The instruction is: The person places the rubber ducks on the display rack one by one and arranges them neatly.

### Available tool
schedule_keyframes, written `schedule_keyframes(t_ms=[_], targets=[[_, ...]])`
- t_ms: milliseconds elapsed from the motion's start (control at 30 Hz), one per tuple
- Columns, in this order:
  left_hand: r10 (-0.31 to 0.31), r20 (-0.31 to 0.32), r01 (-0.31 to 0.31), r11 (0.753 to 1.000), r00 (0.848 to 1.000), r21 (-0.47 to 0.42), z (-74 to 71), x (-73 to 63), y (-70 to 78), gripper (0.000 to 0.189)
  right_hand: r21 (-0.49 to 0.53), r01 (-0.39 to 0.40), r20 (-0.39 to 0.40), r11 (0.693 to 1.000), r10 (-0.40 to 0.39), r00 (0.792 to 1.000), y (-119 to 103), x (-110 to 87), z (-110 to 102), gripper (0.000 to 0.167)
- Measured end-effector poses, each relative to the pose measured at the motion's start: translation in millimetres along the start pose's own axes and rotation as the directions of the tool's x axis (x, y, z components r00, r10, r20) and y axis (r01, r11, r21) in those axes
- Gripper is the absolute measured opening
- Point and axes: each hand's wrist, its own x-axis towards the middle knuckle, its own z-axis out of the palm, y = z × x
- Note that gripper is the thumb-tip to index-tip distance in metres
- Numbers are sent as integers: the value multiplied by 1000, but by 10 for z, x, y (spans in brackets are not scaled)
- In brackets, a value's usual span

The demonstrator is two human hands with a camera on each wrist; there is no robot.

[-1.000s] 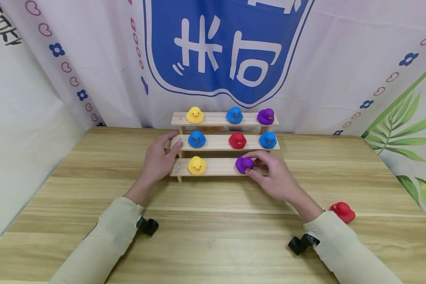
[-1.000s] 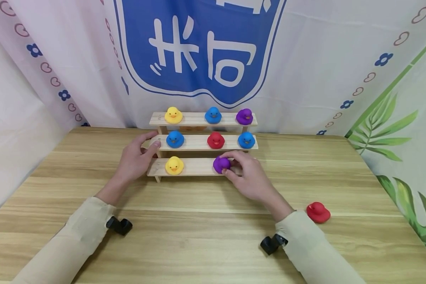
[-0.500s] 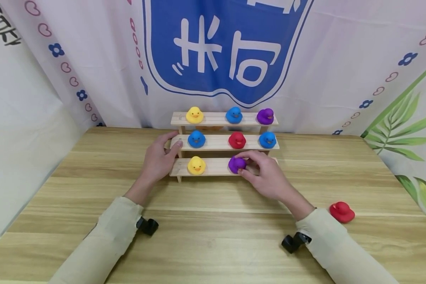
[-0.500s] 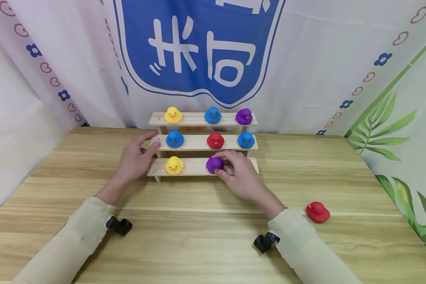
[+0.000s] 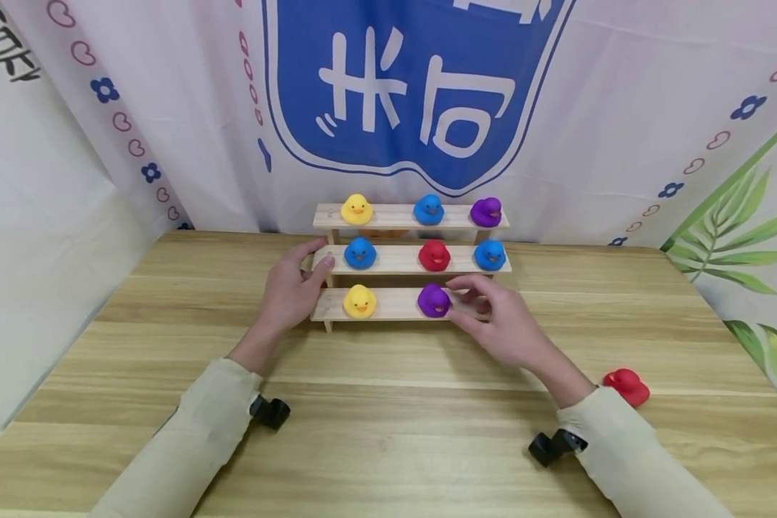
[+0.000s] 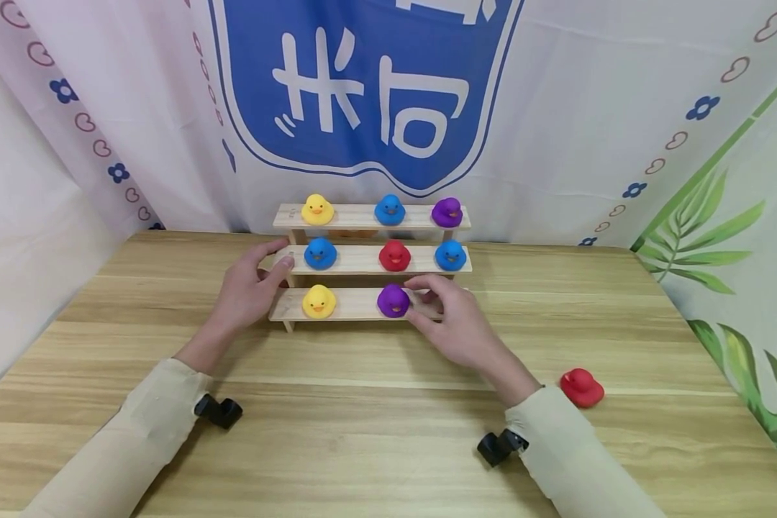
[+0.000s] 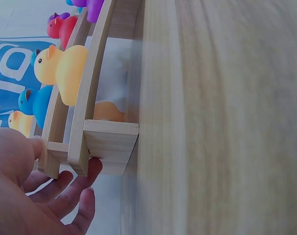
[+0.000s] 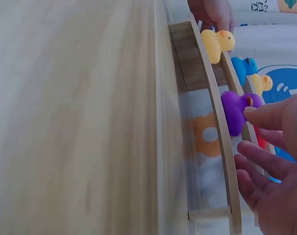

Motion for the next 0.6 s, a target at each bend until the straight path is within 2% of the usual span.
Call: schedule_keyframes(t_ms=[267,600], targets=[[-8,3,8,1000,1000,-4,-9,-4,13,55,16,0,-8,1000,0,1000,75,-198,-199,38],[-6,6,7,1000,1000,-5,-8,-7,16,54,-44,36,-36,998,-38,999,250,-470,-470,35]])
